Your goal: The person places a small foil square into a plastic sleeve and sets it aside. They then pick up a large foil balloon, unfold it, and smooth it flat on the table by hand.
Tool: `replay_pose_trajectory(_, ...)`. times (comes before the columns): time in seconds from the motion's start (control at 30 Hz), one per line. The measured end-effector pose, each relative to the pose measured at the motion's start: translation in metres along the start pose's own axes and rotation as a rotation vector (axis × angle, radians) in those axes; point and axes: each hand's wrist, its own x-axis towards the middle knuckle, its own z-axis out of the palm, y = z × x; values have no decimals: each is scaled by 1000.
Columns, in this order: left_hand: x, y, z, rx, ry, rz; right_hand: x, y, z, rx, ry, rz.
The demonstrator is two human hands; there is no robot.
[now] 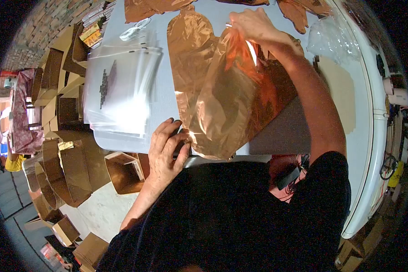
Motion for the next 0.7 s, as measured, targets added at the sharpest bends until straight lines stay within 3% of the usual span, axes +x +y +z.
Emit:
replay_pose_trajectory(0.13, 1, 1, -1, -2, 4, 1, 2, 3, 10, 73, -28, -21)
replay_pose_trajectory(0.2, 1, 3, -3, -20, -11, -14, 4, -6, -2, 12, -157, 89)
replay_pose_trajectory(0.3, 13, 7, -13, 7, -16, 37, 14, -6, 14, 183, -259, 347)
replay_pose_trajectory(0.4, 31, 9, -20, 29, -23, 147, 13, -9, 9, 7, -268, 256)
replay_pose_trajectory(0.5, 61, 11, -13, 9, -143, 259, 6, -11, -8, 26, -220, 126)
replay_pose_trajectory(0.63, 72, 9, 13, 97, -326, 267, -7, -7, -5, 51, -17, 29)
replay_pose_trajectory(0.7, 70, 6, 18, 182, -366, 276, -2, -2, 9, 66, -32, 58)
